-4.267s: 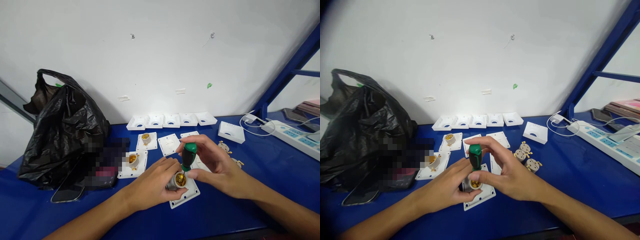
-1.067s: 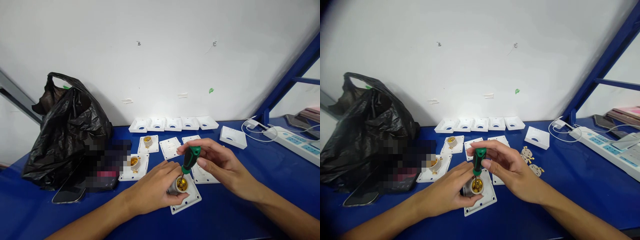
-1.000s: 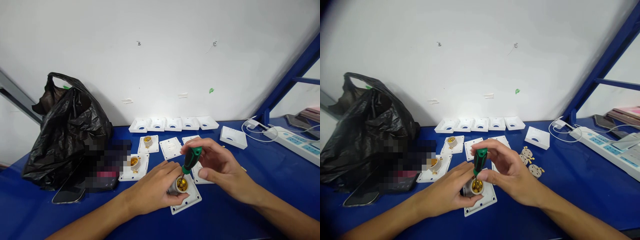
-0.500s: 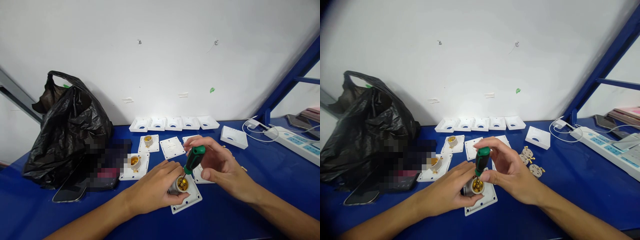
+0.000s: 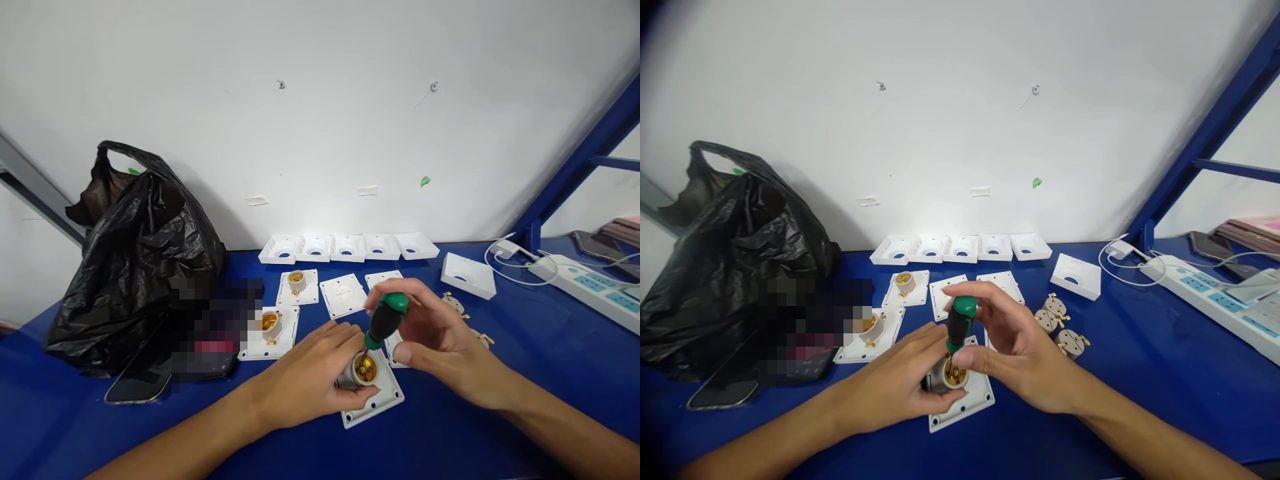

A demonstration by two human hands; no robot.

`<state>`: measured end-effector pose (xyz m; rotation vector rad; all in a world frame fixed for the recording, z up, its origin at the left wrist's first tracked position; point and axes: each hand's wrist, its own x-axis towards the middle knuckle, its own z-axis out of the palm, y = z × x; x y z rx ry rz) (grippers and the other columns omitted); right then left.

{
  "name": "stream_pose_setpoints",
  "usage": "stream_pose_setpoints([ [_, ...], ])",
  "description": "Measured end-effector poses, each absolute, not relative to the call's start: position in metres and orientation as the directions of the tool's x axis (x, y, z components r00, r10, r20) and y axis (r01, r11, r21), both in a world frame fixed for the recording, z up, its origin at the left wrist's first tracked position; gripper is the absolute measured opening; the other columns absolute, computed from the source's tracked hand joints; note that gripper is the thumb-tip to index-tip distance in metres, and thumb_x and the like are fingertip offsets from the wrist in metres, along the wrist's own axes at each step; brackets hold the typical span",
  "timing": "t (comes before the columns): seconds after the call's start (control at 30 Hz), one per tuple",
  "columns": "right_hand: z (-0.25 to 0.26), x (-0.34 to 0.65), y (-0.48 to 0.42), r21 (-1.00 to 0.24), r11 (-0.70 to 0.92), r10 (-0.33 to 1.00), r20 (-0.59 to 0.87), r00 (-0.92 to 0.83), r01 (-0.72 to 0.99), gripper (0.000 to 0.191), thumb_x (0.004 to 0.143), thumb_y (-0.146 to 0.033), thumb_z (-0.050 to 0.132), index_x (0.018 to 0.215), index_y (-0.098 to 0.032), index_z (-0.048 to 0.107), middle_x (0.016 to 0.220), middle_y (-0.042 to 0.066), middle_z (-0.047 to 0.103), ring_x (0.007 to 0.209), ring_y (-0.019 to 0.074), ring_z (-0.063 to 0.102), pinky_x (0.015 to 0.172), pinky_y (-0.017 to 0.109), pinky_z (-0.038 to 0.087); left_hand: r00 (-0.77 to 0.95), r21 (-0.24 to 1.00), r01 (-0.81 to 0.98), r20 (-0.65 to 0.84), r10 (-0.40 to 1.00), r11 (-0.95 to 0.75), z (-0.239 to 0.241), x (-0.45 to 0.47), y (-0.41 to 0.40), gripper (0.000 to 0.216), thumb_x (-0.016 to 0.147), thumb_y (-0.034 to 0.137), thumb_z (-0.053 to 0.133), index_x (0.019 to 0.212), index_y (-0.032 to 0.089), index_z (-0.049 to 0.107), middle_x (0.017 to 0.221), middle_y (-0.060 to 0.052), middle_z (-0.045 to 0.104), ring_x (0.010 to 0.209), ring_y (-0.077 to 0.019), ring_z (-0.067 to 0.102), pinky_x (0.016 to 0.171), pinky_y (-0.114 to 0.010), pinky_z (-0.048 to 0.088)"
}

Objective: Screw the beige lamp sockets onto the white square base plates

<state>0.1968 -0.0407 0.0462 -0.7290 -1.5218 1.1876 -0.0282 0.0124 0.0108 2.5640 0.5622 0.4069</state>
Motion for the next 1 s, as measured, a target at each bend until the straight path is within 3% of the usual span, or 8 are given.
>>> stream_pose_setpoints([
  [0.07, 0.0452, 0.1963, -0.0412, -0.940, 0.319, 0.893, 0.341, -0.295, -0.121, 0.040, 0.099, -0.028, 0.074, 0.136, -0.043, 0.067, 0.118, 0.000, 0.071, 0.110, 0.0150, 0.069, 0.101, 0.032, 0.061, 0.869, 0.516, 0.318, 0.176, 0.462, -0.796, 0.0110, -0.0283, 0.0119, 0.027, 0.096, 0.033, 0.076, 0.116, 0.023, 0.062, 0.110, -0.005, 0.069, 0.102, -0.0259, 0.065, 0.095, -0.038, 0.053],
  [0.17, 0.0432, 0.1954, -0.0423, -0.953, 0.270, 0.885, 0.303, -0.353, -0.140, 0.045, 0.105, -0.029, 0.066, 0.147, -0.045, 0.058, 0.128, 0.003, 0.070, 0.121, 0.0182, 0.068, 0.109, 0.041, 0.058, 0.873, 0.534, 0.301, 0.180, 0.453, -0.790, 0.0118, -0.0283, 0.0119, 0.029, 0.096, 0.032, 0.076, 0.119, 0.023, 0.061, 0.116, -0.006, 0.070, 0.108, -0.0277, 0.066, 0.098, -0.040, 0.053],
  [0.27, 0.0420, 0.1944, -0.0434, -0.933, 0.335, 0.886, 0.358, -0.295, -0.128, 0.050, 0.098, -0.029, 0.076, 0.142, -0.047, 0.062, 0.126, 0.000, 0.067, 0.118, 0.0164, 0.067, 0.111, 0.037, 0.056, 0.876, 0.542, 0.295, 0.176, 0.449, -0.787, 0.0125, -0.0281, 0.0125, 0.029, 0.096, 0.028, 0.076, 0.120, 0.022, 0.061, 0.116, -0.006, 0.070, 0.107, -0.0271, 0.066, 0.099, -0.040, 0.053],
  [0.43, 0.0429, 0.1933, -0.0429, -0.962, 0.230, 0.880, 0.269, -0.391, -0.144, 0.049, 0.107, -0.028, 0.061, 0.151, -0.049, 0.052, 0.129, 0.001, 0.068, 0.120, 0.0154, 0.067, 0.111, 0.038, 0.056, 0.883, 0.549, 0.239, 0.221, 0.415, -0.801, 0.0117, -0.0283, 0.0131, 0.044, 0.095, 0.027, 0.079, 0.133, 0.024, 0.056, 0.132, -0.008, 0.067, 0.125, -0.0303, 0.063, 0.110, -0.043, 0.048],
  [0.53, 0.0422, 0.1925, -0.0417, -0.941, 0.299, 0.890, 0.335, -0.310, -0.158, 0.051, 0.099, -0.027, 0.075, 0.143, -0.048, 0.060, 0.122, -0.001, 0.067, 0.113, 0.0142, 0.068, 0.107, 0.033, 0.057, 0.877, 0.533, 0.276, 0.201, 0.437, -0.800, 0.0113, -0.0285, 0.0125, 0.036, 0.096, 0.028, 0.077, 0.127, 0.023, 0.059, 0.122, -0.006, 0.070, 0.113, -0.0282, 0.067, 0.104, -0.041, 0.052],
  [0.7, 0.0420, 0.1917, -0.0423, -0.959, 0.245, 0.897, 0.280, -0.341, -0.142, 0.048, 0.106, -0.029, 0.064, 0.149, -0.047, 0.054, 0.127, 0.002, 0.071, 0.120, 0.0171, 0.069, 0.111, 0.042, 0.057, 0.878, 0.497, 0.246, 0.249, 0.408, -0.832, 0.0109, -0.0288, 0.0121, 0.040, 0.096, 0.029, 0.077, 0.130, 0.023, 0.057, 0.128, -0.008, 0.069, 0.120, -0.0297, 0.066, 0.105, -0.041, 0.051],
  [0.87, 0.0405, 0.1904, -0.0419, -0.927, 0.353, 0.907, 0.372, -0.199, -0.125, 0.044, 0.096, -0.028, 0.078, 0.137, -0.043, 0.065, 0.115, 0.001, 0.072, 0.107, 0.0182, 0.072, 0.105, 0.042, 0.060, 0.883, 0.427, 0.278, 0.240, 0.404, -0.860, 0.0093, -0.0293, 0.0119, 0.027, 0.100, 0.037, 0.073, 0.117, 0.020, 0.061, 0.111, -0.007, 0.072, 0.104, -0.0282, 0.070, 0.095, -0.040, 0.053],
  [1.0, 0.0403, 0.1918, -0.0413, -0.949, 0.281, 0.897, 0.313, -0.312, -0.145, 0.048, 0.104, -0.028, 0.067, 0.148, -0.043, 0.057, 0.123, 0.004, 0.073, 0.112, 0.0186, 0.072, 0.108, 0.045, 0.060, 0.877, 0.350, 0.284, 0.282, 0.389, -0.893, 0.0072, -0.0302, 0.0119, 0.027, 0.100, 0.042, 0.071, 0.112, 0.020, 0.060, 0.107, -0.007, 0.072, 0.101, -0.0292, 0.070, 0.093, -0.040, 0.055],
])
